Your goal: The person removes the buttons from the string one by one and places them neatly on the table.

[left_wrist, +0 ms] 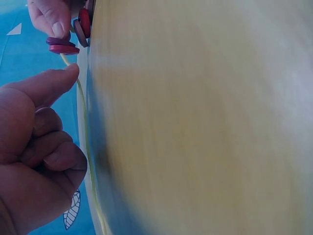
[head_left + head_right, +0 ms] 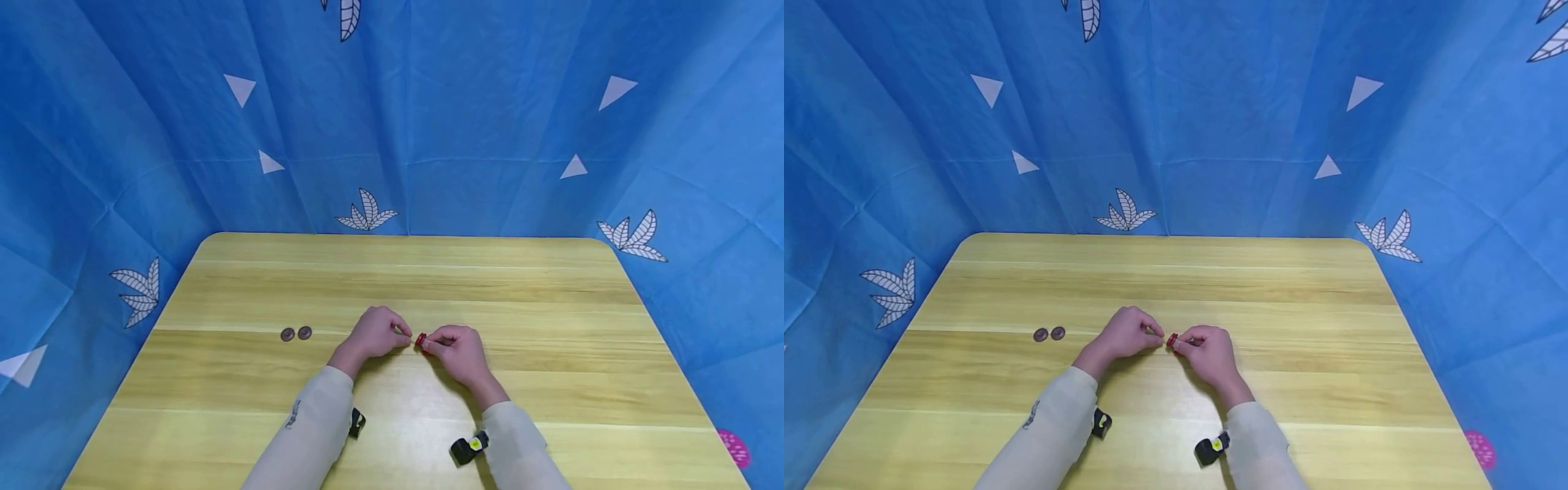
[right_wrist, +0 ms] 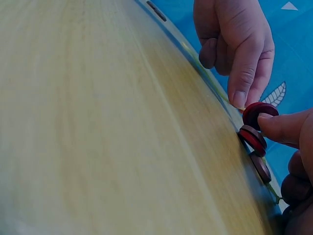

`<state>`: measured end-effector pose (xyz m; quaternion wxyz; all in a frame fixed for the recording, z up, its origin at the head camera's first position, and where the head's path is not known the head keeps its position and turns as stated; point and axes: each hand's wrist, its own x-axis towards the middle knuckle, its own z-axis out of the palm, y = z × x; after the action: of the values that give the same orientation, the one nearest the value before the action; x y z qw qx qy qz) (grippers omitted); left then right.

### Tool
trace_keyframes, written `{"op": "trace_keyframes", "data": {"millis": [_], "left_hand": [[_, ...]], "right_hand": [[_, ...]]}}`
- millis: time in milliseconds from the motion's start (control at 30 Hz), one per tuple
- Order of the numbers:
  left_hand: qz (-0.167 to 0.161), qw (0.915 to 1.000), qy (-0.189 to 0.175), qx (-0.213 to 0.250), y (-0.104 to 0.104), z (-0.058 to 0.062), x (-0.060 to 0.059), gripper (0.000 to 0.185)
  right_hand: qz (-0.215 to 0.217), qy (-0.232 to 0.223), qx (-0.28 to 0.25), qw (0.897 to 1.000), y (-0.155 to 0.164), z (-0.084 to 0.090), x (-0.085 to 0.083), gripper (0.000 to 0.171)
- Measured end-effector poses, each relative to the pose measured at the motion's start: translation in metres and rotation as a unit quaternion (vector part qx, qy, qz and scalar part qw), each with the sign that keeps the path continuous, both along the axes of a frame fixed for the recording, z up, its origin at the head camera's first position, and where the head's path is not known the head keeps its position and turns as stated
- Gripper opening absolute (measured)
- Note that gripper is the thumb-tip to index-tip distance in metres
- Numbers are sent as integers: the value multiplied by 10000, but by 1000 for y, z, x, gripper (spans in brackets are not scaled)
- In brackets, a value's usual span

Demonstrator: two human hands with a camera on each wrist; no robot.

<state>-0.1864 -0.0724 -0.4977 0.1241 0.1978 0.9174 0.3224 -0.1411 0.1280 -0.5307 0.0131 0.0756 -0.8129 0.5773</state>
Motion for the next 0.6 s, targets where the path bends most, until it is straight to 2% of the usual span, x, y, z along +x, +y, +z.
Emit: {"op": "trace_keyframes", "data": {"millis": [167,400,600], "left_hand": [[-15,9999,-94,86,1,1,0,5],[-125,9999,96,36,0,0,2,4],[-160,9996,143,172,-3,2,3,5]], "right_hand": [[-11,-4,-35,10000,0,0,1,15],[-34,9,7,10000,-2,-1,1,16],[-35,12,-76,10000,-2,0,1,16]]}}
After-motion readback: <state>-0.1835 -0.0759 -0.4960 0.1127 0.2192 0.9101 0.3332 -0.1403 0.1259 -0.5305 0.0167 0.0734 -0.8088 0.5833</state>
